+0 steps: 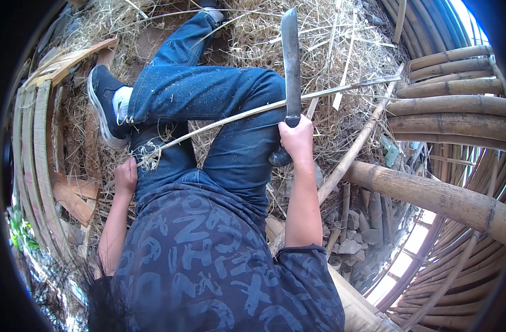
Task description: The person shaves and scrapes a bamboo strip using a machete while holding the strip by hand.
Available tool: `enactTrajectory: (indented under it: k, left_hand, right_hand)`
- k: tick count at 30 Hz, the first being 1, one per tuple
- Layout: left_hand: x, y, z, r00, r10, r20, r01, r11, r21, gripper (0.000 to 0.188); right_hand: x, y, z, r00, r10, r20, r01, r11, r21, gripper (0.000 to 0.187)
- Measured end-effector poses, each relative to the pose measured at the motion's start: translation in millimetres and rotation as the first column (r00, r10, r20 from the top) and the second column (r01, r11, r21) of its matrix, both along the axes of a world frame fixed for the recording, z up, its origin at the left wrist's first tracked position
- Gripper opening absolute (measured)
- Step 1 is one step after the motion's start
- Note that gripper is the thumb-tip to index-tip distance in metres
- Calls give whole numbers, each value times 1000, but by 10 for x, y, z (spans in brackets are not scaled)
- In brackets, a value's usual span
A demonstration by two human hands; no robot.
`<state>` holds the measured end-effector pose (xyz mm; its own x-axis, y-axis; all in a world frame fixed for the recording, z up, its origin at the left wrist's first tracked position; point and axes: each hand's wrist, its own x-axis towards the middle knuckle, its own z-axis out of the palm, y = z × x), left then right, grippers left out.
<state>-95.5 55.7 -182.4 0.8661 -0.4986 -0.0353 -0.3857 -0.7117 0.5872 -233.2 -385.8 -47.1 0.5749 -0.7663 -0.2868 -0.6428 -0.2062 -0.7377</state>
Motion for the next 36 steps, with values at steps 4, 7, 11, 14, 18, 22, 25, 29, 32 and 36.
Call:
enactTrajectory:
  k: [4,7,11,14,18,22,25,29,32,36]
  left_hand:
    - [-8,19,-27,1000,-10,-9,10,1000,19,36]
    - [-28,9,-40,1000,20,-3,-20,1000,-15,36]
    - [-40,-2,-21,1000,16,-23,-16,1000,-21,35]
    - [-55,7,-33,999,17,-34,-18,1000,-12,35]
    - [-67,4,-36,999,19,-38,-20,999,-38,35]
    - [-86,-17,-14,998,41,-55,-43,998,-42,39]
    - [-92,-16,-22,999,27,-32,-27,1000,-7,35]
    - [-84,-20,-24,999,27,-40,-29,999,-39,35]
    - [-80,-16,-35,999,27,-34,-29,999,-45,35]
    - [-68,-40,-11,1000,19,-14,-20,998,-64,34]
  right_hand:
    - [-1,36,7,1000,-7,0,7,1000,25,10]
    - [-39,10,-39,1000,4,8,-4,999,43,10]
    - [-22,29,-5,1000,11,16,-11,999,40,12]
    - [-27,76,2,999,5,35,-8,997,83,11]
    - [-49,101,-27,998,7,56,-11,997,73,10]
    - [-66,105,-33,998,22,59,-29,993,113,10]
    - [-58,254,-3,999,54,9,-54,993,103,12]
    - [-54,318,0,996,80,-34,-78,996,42,11]
    - [-82,296,-42,995,88,-47,-87,996,23,12]
    - [-113,276,-83,993,106,-51,-107,994,-12,13]
